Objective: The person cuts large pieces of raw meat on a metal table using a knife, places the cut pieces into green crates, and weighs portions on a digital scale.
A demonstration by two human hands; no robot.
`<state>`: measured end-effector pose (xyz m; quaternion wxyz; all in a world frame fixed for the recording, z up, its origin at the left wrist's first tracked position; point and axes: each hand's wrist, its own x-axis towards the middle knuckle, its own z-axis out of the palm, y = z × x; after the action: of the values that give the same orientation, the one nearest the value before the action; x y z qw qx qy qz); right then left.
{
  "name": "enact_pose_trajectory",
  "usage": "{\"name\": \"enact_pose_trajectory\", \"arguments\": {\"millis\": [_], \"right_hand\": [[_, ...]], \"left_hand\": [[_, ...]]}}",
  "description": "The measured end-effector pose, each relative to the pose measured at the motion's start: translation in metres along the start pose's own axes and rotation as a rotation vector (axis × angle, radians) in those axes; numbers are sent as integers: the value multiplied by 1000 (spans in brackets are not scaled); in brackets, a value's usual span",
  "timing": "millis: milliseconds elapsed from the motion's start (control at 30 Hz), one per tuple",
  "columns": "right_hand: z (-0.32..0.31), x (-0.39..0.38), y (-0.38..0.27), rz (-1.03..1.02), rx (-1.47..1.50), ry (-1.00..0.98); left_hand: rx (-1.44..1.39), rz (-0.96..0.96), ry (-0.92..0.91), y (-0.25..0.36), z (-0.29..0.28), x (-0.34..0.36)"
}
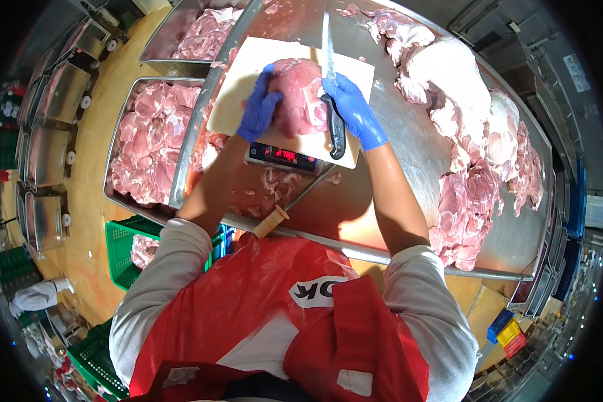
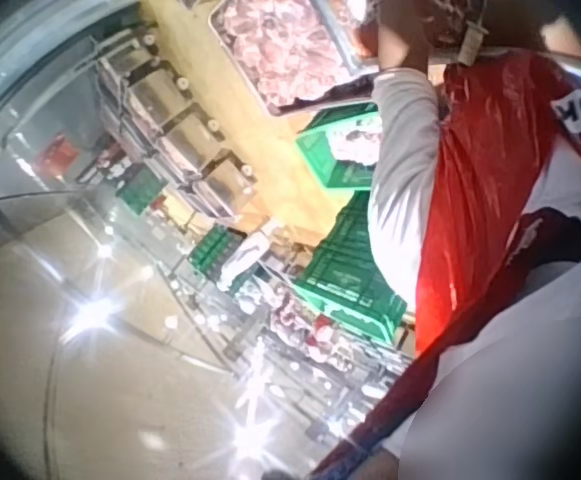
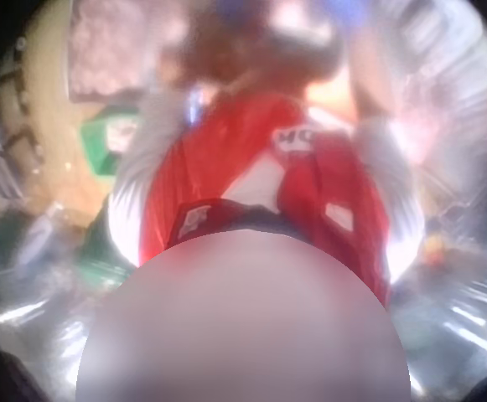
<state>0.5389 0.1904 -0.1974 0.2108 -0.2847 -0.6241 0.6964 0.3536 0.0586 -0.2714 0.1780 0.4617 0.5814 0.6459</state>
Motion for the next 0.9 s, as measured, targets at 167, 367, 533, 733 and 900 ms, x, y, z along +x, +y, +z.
{"name": "enact_pose_trajectory", "arguments": {"millis": [167,367,533,733,900], "right_hand": [[2,-4,22,2,183,170],[1,1,29,-55,124,164],[17,-23,6,-405,-733,477],[50,-76,13,-328,-610,374],[2,-62,31,-214,-157,515]], "left_hand": [[455,298,98,32,-12,-25],[578,296,54,42,18,-55],[387,34,54,27,6,-40],[342,-24,160,40,-12,-53],[460,113,164,73,6,-54]]}}
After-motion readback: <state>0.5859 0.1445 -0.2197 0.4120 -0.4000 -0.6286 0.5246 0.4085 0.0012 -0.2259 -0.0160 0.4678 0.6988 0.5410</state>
